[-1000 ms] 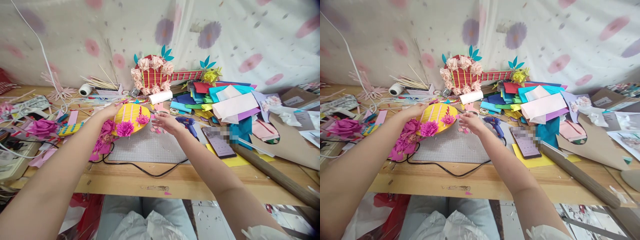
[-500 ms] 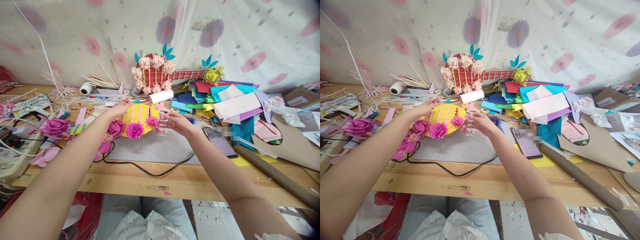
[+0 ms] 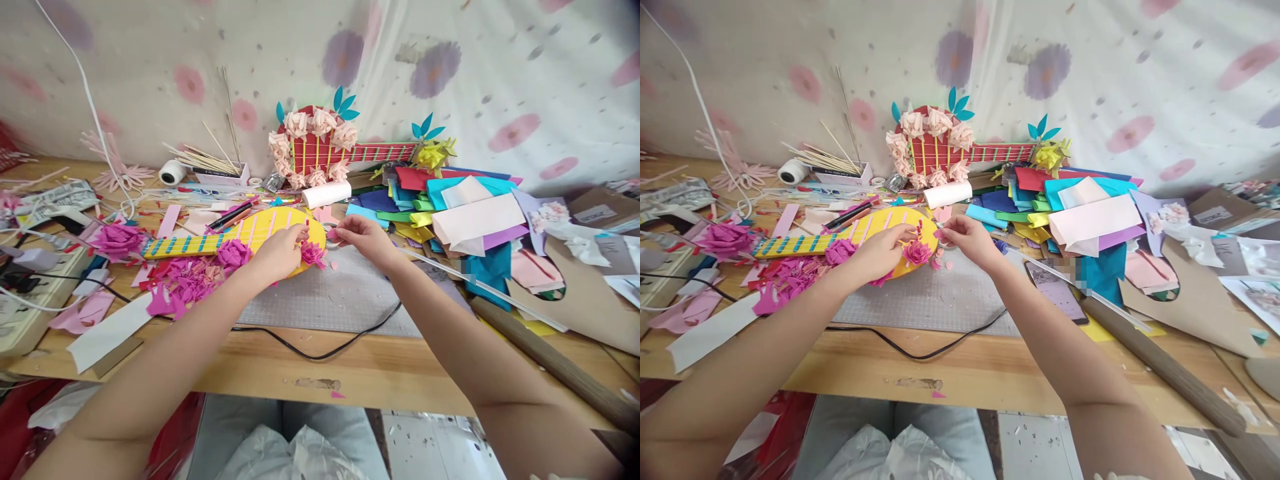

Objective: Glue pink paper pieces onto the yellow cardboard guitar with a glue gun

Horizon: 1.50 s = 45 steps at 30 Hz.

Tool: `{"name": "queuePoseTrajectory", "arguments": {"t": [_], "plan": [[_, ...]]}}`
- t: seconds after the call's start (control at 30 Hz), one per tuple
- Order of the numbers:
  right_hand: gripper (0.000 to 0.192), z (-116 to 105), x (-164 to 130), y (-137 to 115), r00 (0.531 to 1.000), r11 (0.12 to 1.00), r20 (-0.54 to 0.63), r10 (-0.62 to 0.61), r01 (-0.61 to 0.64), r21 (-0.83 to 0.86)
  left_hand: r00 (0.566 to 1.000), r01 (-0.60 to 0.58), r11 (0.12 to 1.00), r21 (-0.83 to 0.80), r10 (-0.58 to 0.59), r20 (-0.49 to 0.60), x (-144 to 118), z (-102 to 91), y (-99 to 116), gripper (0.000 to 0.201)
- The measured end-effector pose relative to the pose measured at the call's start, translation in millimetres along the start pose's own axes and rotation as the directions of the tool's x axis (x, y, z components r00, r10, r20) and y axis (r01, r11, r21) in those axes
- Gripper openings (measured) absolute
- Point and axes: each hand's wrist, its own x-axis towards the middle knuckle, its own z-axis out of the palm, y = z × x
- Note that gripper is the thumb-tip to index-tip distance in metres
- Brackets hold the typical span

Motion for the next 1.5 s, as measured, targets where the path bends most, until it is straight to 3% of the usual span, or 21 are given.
{"name": "queuePoseTrajectory", "arguments": {"t": [0.23,0.4,0.73,0.97,1.5], "plan": [[0.022,8,19,5,0.994,0.976,-0.002,-0.105,0.103,-0.19,0.992,-0.061,0.975,0.213,0.083,-0.099,-19,23.1,2,0.047],[0.015,15,24,-6,0.967,0.861,0.122,-0.224,0.255,-0.441,0.971,-0.133,0.951,0.278,0.182,-0.156,-34,45.7,8,0.046],[0.01,27,26,-19,0.861,0.688,0.394,-0.322,0.499,-0.528,0.942,-0.136,0.94,0.313,0.221,-0.255,-46,78.9,13,0.047],[0.013,25,27,-19,0.785,0.49,0.53,-0.321,0.616,-0.617,0.911,-0.149,0.91,0.388,0.279,-0.305,-48,84.8,12,0.043],[0.019,31,21,-25,0.718,0.236,0.655,-0.235,0.696,-0.678,0.922,-0.142,0.88,0.453,0.284,-0.264,-50,87.0,12,0.045]]}}
